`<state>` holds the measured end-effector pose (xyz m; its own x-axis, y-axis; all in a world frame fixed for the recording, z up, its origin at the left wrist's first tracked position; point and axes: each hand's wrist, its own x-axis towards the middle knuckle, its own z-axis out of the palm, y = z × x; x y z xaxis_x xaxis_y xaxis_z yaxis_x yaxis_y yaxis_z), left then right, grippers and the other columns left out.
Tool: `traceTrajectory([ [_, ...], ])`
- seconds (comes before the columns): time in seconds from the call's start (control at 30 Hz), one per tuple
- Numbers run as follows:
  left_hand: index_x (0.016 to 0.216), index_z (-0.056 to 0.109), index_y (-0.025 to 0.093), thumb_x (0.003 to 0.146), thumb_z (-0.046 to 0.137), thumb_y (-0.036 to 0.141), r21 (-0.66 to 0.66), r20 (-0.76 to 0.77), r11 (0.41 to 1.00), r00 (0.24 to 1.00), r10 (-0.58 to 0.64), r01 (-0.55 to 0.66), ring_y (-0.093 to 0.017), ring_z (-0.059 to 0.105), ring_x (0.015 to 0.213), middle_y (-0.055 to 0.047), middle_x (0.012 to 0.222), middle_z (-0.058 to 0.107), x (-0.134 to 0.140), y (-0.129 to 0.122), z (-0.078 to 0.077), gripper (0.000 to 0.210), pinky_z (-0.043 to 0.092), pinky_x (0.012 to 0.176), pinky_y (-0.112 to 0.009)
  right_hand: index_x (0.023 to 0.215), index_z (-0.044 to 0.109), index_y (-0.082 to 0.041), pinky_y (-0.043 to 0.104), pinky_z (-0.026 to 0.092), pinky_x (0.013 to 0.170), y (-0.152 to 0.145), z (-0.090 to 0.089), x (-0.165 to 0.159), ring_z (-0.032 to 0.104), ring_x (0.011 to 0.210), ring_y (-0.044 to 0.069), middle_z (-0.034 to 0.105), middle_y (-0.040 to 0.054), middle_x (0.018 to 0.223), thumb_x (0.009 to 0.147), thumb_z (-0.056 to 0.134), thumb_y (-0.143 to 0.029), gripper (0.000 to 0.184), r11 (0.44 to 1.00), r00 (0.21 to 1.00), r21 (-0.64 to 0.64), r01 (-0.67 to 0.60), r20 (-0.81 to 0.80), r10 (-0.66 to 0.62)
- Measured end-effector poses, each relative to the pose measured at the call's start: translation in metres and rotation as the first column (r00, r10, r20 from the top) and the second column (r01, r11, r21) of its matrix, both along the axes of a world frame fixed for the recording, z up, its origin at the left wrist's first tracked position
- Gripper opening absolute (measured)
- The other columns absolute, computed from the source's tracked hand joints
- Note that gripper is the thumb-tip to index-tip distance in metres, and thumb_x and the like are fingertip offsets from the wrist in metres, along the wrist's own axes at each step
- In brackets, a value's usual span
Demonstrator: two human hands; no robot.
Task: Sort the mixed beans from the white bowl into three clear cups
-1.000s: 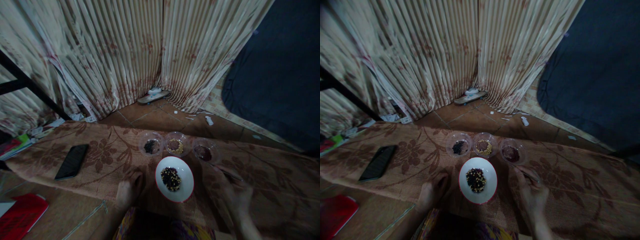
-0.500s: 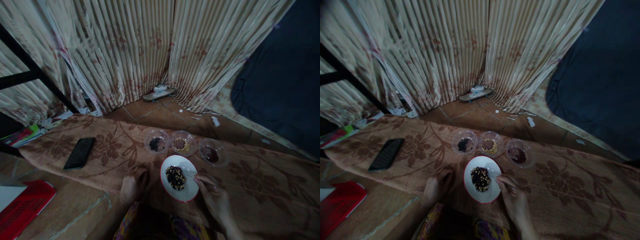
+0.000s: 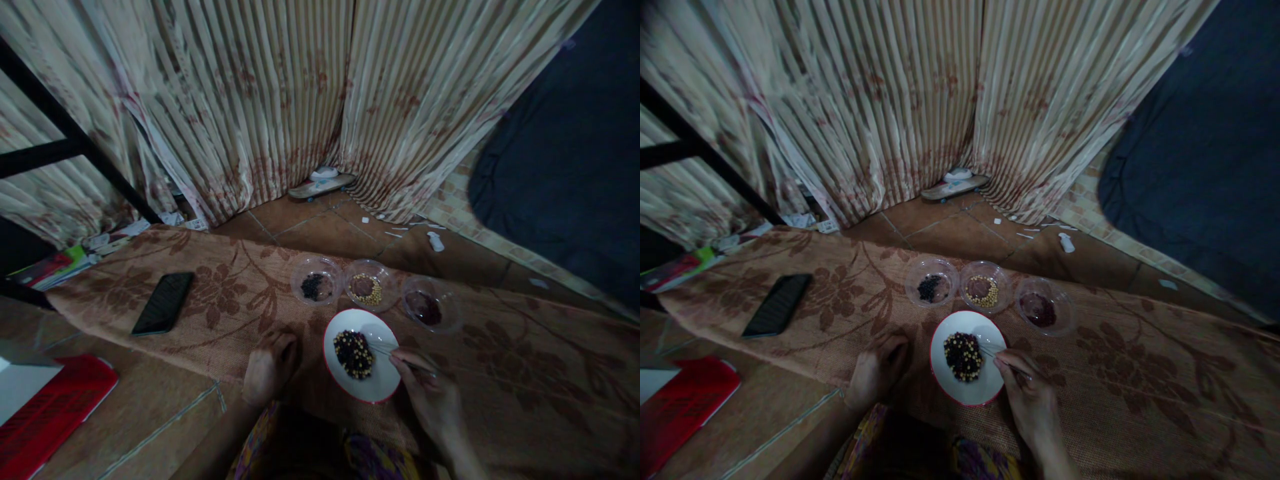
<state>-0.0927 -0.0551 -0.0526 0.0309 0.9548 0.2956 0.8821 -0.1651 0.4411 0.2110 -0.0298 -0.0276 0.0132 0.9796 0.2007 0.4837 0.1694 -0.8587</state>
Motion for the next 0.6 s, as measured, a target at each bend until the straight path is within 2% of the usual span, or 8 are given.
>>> traceTrajectory([
  [0.23, 0.09, 0.064, 0.022, 0.094, 0.05, 0.022, -0.019, -0.002, 1.0, 1.0, 0.01, -0.01, -0.018, 0.064, 0.08, -0.003, 0.085, 0.068, 0.0005, -0.0008, 0.0017, 0.015, 0.049, 0.072, -0.029, 0.084, 0.075, -0.024, 0.035, 0.056, 0.082, -0.0017, -0.0049, 0.0004, 0.07, 0.09, 0.021, 0.074, 0.0065, 0.094, 0.084, 0.065, -0.044, 0.023, 0.999, 0.999, -0.014, 0.035, -0.017, -0.035],
  [0.6, 0.088, 0.065, 0.022, 0.094, 0.047, 0.024, -0.018, 0.01, 1.0, 1.0, 0.005, -0.004, -0.017, 0.064, 0.081, -0.004, 0.083, 0.068, 0.0006, -0.0008, 0.0028, 0.019, 0.05, 0.073, -0.028, 0.083, 0.076, -0.023, 0.037, 0.058, 0.08, -0.0042, -0.0031, 0.0018, 0.071, 0.088, 0.023, 0.075, 0.0082, 0.092, 0.081, 0.066, -0.047, 0.026, 0.998, 0.996, 0.002, 0.069, -0.049, -0.069],
])
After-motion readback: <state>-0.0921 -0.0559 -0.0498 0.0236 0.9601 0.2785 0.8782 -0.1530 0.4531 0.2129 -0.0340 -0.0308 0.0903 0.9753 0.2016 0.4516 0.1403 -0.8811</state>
